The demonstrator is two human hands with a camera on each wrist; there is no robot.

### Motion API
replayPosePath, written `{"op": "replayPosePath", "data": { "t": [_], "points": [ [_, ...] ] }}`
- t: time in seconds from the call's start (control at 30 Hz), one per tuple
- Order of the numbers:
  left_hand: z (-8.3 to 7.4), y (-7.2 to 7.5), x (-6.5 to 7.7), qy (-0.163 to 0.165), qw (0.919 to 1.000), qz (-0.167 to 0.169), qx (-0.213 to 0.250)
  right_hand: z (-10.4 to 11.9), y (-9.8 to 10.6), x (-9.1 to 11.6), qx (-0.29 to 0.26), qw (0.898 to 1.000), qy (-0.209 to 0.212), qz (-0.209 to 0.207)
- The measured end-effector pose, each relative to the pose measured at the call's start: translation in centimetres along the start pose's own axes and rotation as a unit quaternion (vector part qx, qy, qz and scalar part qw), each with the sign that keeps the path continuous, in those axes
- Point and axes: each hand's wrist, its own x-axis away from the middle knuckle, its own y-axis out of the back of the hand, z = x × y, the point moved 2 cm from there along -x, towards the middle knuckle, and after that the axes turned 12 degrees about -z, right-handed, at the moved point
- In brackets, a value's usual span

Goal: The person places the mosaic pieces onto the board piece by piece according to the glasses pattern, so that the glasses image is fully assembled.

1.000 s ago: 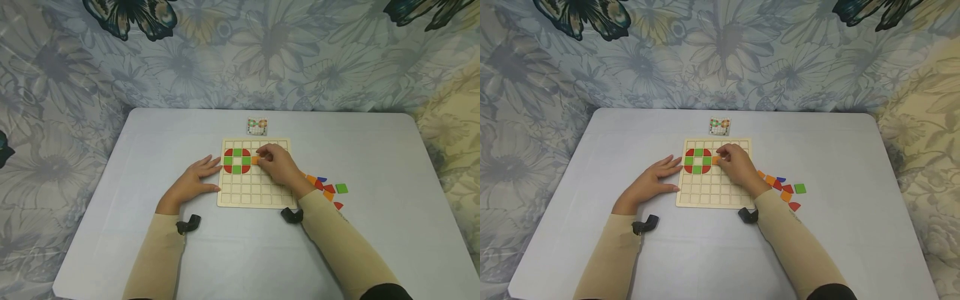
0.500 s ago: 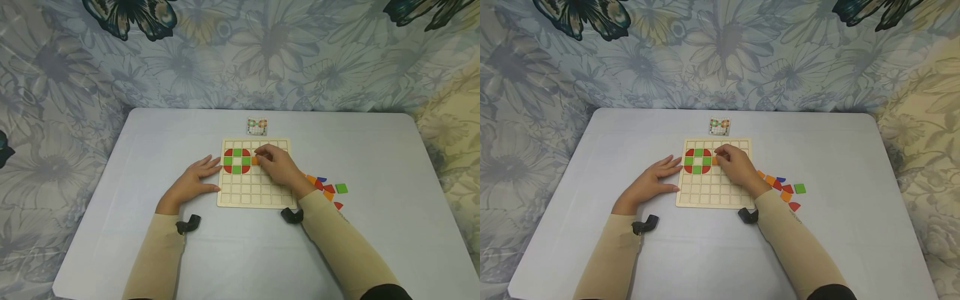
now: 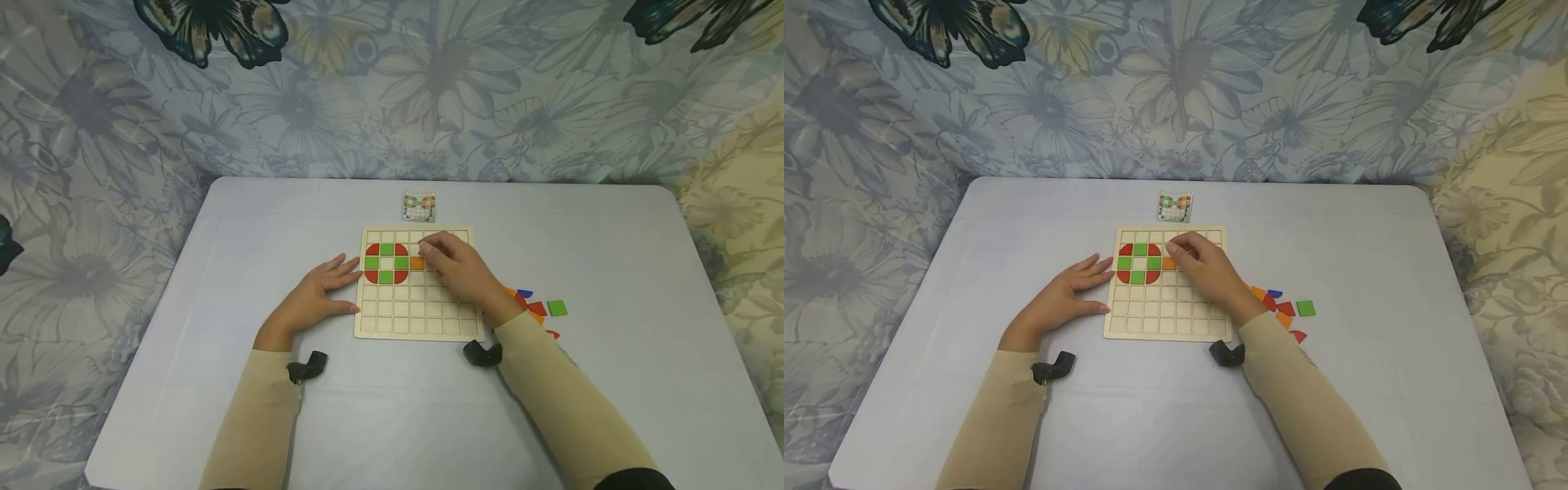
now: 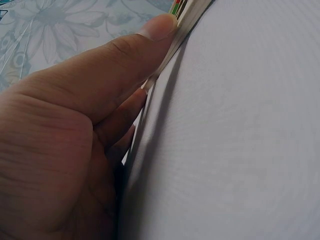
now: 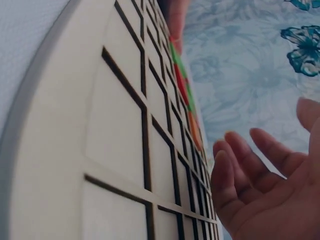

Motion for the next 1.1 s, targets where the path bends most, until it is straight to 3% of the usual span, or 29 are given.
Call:
{"op": "replayPosePath", "data": {
  "t": [0.27,0.57,0.87,1.0,1.1],
  "points": [
    [0.1,0.0,0.0,0.001,1.0000,-0.001,-0.003,0.3,2.0,0.8,-0.092,0.995,0.023,0.007],
    [0.1,0.0,0.0,0.000,1.0000,-0.003,0.000,0.1,5.3,2.2,-0.129,0.990,0.060,-0.007],
    [0.1,0.0,0.0,0.003,1.0000,-0.002,-0.001,-1.4,8.0,3.5,-0.165,0.984,0.065,-0.035],
    [0.0,0.0,0.0,0.000,1.0000,-0.002,0.002,-2.5,8.9,4.0,-0.156,0.986,0.048,-0.046],
    [-0.1,0.0,0.0,-0.001,1.0000,-0.002,0.002,-3.4,9.4,4.4,-0.087,0.994,0.016,-0.059]
  ]
}}
